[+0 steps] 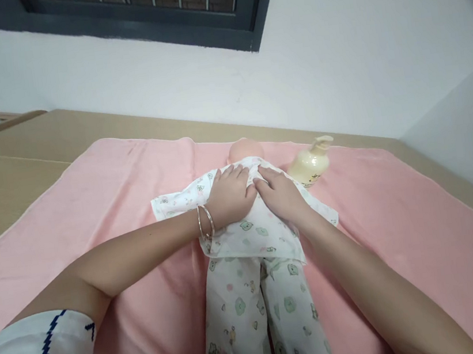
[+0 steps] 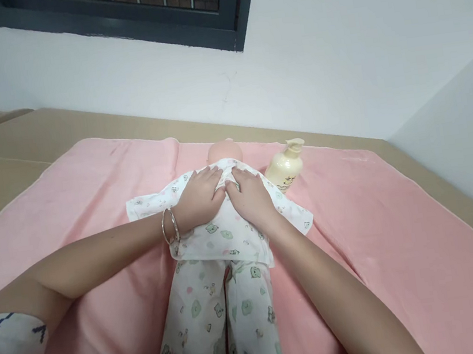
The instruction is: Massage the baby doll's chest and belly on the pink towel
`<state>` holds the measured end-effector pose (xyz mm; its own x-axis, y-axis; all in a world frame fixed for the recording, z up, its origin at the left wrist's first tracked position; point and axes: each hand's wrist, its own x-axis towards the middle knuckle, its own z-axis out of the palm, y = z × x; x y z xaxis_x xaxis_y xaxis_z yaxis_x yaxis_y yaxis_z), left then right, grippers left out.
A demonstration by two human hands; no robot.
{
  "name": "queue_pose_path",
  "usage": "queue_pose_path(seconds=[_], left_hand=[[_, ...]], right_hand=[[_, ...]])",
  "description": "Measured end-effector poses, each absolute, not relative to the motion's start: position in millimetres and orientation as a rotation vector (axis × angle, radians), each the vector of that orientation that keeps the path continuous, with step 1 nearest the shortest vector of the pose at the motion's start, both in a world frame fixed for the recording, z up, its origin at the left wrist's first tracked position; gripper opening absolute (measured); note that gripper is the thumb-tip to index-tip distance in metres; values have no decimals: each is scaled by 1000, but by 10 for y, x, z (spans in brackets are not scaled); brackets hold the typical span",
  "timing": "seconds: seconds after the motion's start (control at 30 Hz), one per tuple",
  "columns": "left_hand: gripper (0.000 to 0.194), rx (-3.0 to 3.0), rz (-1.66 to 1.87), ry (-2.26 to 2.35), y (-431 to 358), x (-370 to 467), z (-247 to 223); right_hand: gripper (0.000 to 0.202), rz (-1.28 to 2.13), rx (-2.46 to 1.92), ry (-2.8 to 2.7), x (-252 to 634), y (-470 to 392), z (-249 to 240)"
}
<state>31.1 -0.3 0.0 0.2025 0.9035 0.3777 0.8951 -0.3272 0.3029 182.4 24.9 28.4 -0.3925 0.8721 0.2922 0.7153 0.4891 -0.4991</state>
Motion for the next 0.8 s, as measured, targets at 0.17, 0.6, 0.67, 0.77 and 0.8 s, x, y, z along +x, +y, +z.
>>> queue_pose_path(seconds=[0.17,0.6,0.67,0.77,0.8], left_hand=[[46,2485,764,1708,118,209,54],[36,2591,944,1784,-19,297,-14],[35,2490,938,1803,30,267,11],[35,2322,857,1818,107,207,74],[34,2284,840,1816,124,191,91]], right_hand=[[28,602,-1486,-2235,1892,125,520],[28,363,-1246,-2286,1812,284,218],[35,319,-1295,-2283,1800,272,193],[41,287,-1366,-2286,1785,160,258],[40,279,-1373,-2300,1782,112,296]])
